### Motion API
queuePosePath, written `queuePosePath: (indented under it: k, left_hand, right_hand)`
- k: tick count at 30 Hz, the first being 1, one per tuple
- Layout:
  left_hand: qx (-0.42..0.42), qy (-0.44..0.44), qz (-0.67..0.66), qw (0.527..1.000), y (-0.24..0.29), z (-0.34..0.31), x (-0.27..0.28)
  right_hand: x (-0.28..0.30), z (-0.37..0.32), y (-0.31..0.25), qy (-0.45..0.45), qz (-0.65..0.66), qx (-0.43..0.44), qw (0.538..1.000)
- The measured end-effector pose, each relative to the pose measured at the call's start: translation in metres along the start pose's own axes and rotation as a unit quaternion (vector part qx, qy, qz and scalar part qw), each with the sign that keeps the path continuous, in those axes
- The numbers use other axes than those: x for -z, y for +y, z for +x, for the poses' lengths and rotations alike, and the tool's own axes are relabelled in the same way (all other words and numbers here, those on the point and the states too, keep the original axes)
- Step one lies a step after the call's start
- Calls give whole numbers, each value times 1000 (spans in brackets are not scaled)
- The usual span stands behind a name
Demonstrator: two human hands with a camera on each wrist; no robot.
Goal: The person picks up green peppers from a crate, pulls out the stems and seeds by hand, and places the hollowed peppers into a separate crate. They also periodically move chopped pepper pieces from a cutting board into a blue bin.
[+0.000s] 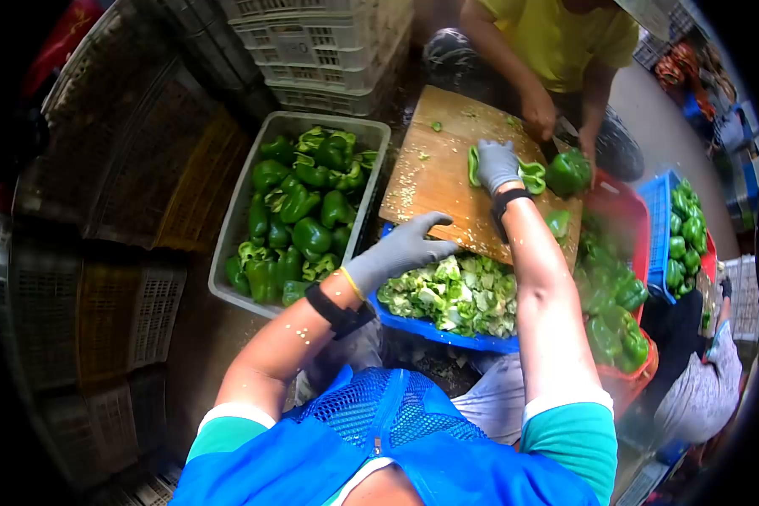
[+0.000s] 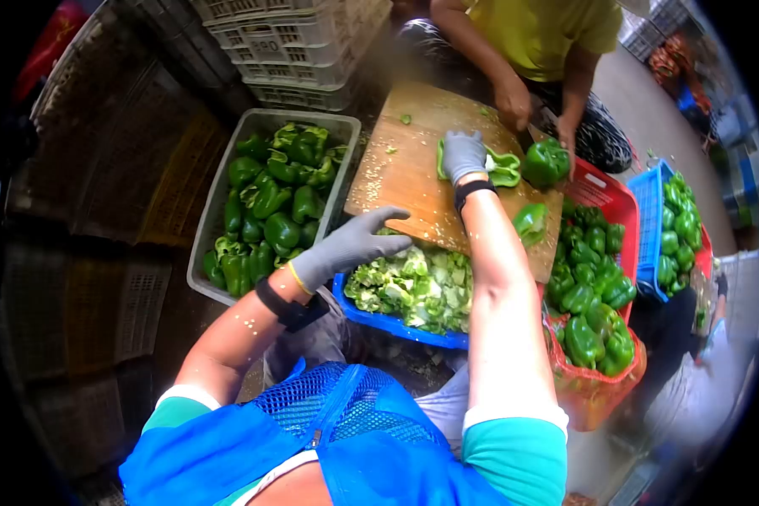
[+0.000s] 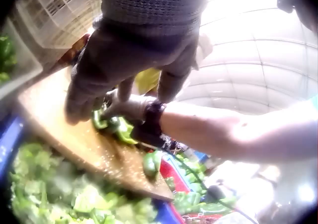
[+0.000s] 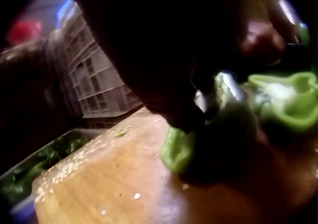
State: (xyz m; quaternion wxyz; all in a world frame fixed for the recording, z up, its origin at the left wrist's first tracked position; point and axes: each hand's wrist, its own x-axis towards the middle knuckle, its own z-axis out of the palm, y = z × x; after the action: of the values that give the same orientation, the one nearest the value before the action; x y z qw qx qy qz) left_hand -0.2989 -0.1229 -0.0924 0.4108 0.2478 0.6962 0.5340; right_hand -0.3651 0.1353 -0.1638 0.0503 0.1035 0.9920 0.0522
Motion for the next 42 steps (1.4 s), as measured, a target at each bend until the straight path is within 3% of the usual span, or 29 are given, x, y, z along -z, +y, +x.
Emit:
queuePosePath:
  k: [1,4,6,8,9,11,14,17,20,21,22,23,24,25,26,27,28,29,30,31,32,33,34,35,37,38,39,41,42]
  left_hand:
    - [56,19,-72,996,-5,4,-4]
    - [172,206,-246,931,-35,38,-12]
    - [235,92,-403,880,-105,74,-13]
    - [256,69,-469,842,-88,65,-24]
    - [176,150,-508,830,-65,52,-38]
    - [182,172,-479,841,-76,52,-40]
    - [142,171,-326,919,-75,34,-47]
    - [68,193,-29,978,-66,15,-52]
    - [-14,198,178,964,-34,-2,-50]
    - [-13,216,115,970,-35,-3,-45]
    - [-74,239,116,961,-56,1,-37]
    - [15,179,35,983,-36,-9,-19]
    - [6,140,-137,981,-62,-1,-6]
    - [26,138,-134,981,-53,-6,6]
    - [45,139,-133,980,-44,-12,18]
    - [70,160,-186,967,-52,-10,35]
    - [68,162,-198,964,-51,-14,60]
    - [54,201,-229,951,-59,-12,81]
    - [2,254,-219,942,-46,-16,94]
    - [-20,274,9,962,-62,-10,127]
    - [-78,303,156,937,-53,-6,139]
    - [-132,325,300,887,-44,-5,148]
    - [-124,321,336,877,-48,2,153]
    - [-118,315,371,866,-55,13,154]
    - [-99,279,440,848,-57,25,144]
    - [-87,247,475,840,-57,26,132]
    - [-68,194,435,877,-55,27,120]
    - [-99,101,298,944,-60,27,93]
    - [-73,71,240,965,-57,28,79]
  right_hand:
    - [1,1,-6,-46,-30,8,998]
    - [36,-45,-47,-97,-80,52,991]
    - [28,-81,-59,-41,33,36,998]
    - [17,-110,-62,-20,166,16,986]
    - [8,-122,-61,-9,277,-4,961]
    - [-1,-142,-57,-13,345,5,938]
    - [-19,-159,-57,62,337,93,935]
    - [4,-164,-61,-39,346,56,936]
    - [17,-169,-83,-32,279,-55,958]
    - [18,-170,-80,-26,273,-79,958]
    - [3,-172,-76,9,268,-44,962]
    - [-3,-176,-70,20,336,2,942]
    - [-3,-183,-67,49,415,24,908]
    - [1,-189,-64,80,491,51,866]
    - [13,-194,-58,7,684,-31,729]
    - [23,-198,-49,-66,831,-109,542]
    - [24,-200,-40,-30,859,-124,495]
    - [16,-202,-31,-7,829,-130,544]
    - [13,-201,-24,-83,748,-119,647]
    - [12,-198,-18,-158,649,-103,737]
    - [14,-193,-15,-247,542,-44,802]
    - [8,-186,-13,-207,471,28,857]
    - [4,-173,-10,-110,427,40,897]
    - [3,-156,-7,-9,379,50,924]
    - [10,-119,-4,112,174,-16,978]
    - [9,-103,-2,116,123,-43,985]
    - [6,-91,0,118,73,-70,988]
    - [-15,-83,7,110,79,-46,990]
    - [-20,-81,8,111,92,-28,989]
